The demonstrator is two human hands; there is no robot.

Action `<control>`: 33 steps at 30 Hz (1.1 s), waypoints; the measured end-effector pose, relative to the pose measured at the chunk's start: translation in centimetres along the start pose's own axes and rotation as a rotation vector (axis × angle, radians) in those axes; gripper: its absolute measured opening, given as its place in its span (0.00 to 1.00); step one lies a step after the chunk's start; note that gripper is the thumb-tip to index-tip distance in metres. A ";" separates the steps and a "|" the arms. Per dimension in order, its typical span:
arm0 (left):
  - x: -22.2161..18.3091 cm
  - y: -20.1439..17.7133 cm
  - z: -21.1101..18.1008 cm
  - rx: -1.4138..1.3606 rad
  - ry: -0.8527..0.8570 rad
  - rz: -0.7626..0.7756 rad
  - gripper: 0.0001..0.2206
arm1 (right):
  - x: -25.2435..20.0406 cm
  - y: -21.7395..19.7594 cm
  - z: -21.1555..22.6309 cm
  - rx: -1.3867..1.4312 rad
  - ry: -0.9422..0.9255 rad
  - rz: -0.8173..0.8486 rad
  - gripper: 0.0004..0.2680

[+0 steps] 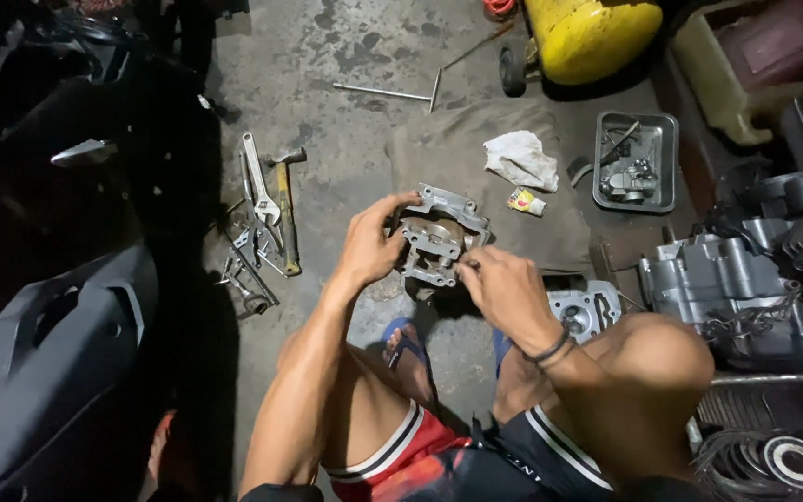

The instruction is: The person sits on the floor and uses a small tool to scrape and clean the inside of a metal engine casing. They rotate the casing to access different areas and continue scraping along the inner surfaces throughout the clip.

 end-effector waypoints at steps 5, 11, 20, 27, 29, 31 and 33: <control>0.2 0.0 0.1 0.010 0.002 0.000 0.23 | -0.2 -2.9 1.2 0.041 0.003 -0.036 0.06; -0.7 -0.1 0.3 -0.008 -0.047 0.009 0.22 | -0.3 -1.1 -0.1 0.014 0.013 -0.016 0.06; -0.4 -0.2 -0.4 0.001 -0.036 0.032 0.23 | -0.3 -1.7 -0.2 0.036 -0.010 -0.044 0.06; -0.5 -0.3 -1.1 -0.045 -0.024 0.027 0.22 | -0.2 0.2 -1.2 0.001 -0.010 -0.038 0.06; -0.6 -0.4 -1.1 -0.039 -0.022 0.030 0.23 | -0.6 -1.4 -0.2 0.086 0.010 -0.032 0.06; -0.3 -0.4 -1.0 -0.033 -0.021 0.025 0.23 | -0.3 -1.7 -0.2 0.171 0.024 -0.023 0.06; -0.3 -0.2 -0.8 -0.027 -0.016 0.017 0.22 | -0.3 -0.1 -0.3 0.021 0.015 0.008 0.04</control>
Point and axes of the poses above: each hand's wrist, its own x-axis towards the middle knuckle, its own y-axis out of the palm, z = x × y, the point moved 9 cm from there along x, towards the middle knuckle, and after that the axes turned 3 degrees about z, right-handed, at the moved point
